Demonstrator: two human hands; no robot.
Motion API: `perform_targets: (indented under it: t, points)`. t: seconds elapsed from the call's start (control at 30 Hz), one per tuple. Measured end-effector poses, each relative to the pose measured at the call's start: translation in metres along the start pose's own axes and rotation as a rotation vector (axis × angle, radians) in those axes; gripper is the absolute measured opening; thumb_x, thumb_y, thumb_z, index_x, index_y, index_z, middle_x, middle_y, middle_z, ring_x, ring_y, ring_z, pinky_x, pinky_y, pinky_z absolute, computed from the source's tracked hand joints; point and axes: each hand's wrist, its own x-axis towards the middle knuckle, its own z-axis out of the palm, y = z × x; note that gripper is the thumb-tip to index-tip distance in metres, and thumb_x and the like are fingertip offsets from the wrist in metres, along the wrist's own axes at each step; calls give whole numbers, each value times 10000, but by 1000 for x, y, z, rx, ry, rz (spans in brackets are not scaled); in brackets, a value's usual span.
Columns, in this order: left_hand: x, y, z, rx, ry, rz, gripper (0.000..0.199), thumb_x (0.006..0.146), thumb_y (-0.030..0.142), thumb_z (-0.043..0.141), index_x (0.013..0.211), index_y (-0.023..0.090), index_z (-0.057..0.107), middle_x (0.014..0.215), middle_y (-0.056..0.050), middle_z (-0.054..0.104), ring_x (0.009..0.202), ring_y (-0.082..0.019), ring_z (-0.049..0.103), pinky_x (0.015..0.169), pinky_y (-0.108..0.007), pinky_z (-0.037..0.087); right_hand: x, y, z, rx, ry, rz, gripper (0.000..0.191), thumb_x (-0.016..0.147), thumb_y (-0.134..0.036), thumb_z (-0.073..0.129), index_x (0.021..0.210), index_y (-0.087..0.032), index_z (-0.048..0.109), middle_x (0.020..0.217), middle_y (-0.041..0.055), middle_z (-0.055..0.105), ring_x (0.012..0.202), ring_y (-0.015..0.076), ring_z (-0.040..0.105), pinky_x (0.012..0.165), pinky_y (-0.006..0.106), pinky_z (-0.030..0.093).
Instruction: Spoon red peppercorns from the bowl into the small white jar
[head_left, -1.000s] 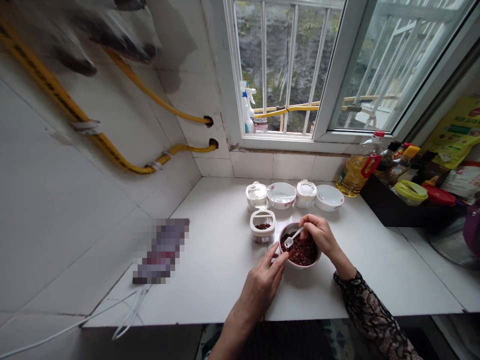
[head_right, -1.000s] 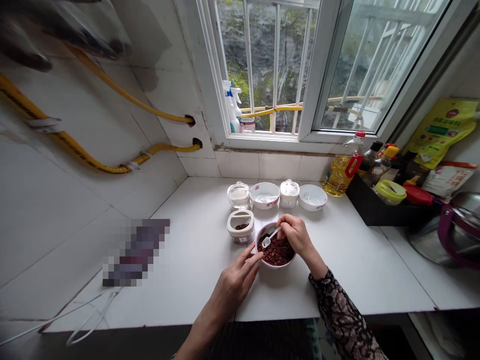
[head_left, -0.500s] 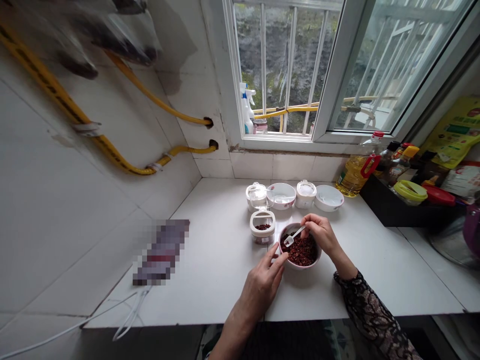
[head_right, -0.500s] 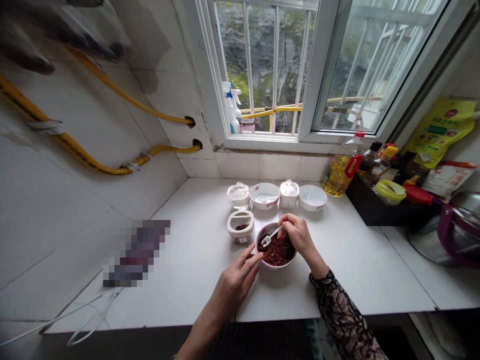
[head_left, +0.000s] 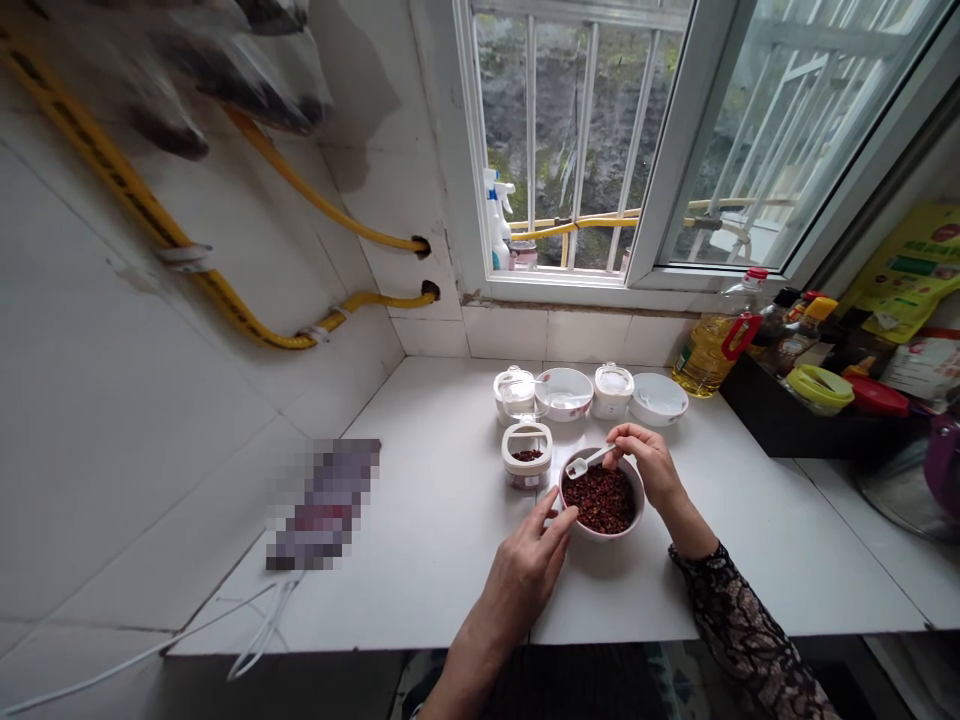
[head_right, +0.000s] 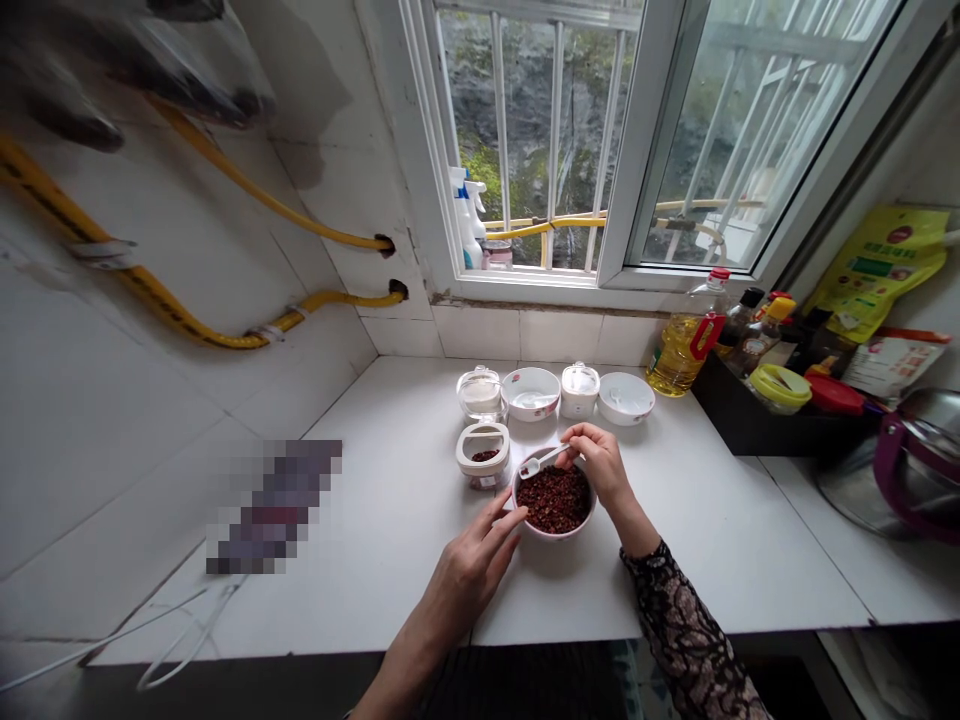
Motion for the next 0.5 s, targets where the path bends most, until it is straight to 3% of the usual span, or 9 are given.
perform_targets:
  t: [0.2, 0.37, 0.43, 0.5]
  points:
    - [1, 0, 1, 13, 19, 19, 310, 1005, 144, 414, 1279, 159, 558, 1324, -222, 593, 1011, -211, 719, 837, -299, 609, -8, -8, 29, -164, 51, -288, 191, 924, -381, 493, 960, -217, 583, 811, 56, 744, 813, 215, 700, 802, 356, 519]
    - [1, 0, 2, -3, 52, 11, 330, 1007, 151, 405, 1300, 188, 552, 1347, -200, 584, 950, -186, 727, 826, -299, 614, -13, -9, 41, -543, -128, -633, 175, 958, -216, 451, 958, -237, 625, 861, 46, 766, 820, 207, 667, 1031, 448, 396]
    - [1, 0, 2, -1, 42, 10, 337, 1005, 148, 408, 1309, 195, 544, 1348, -199, 585, 951, -187, 727, 824, -300, 614, -14, -9, 35, -552, -101, -645, 183, 960, -209, 445, 955, -236, 626, 835, 40, 768, 804, 209, 661, 1028, 450, 391]
    - [0, -1, 2, 7, 26, 13, 332, 1003, 145, 415, 1306, 191, 543, 1338, -206, 590, 979, -196, 724, 831, -303, 612, -14, -9, 26, -509, 15, -586, 182, 960, -240, 445, 952, -235, 626, 794, 40, 758, 835, 226, 655, 951, 422, 439]
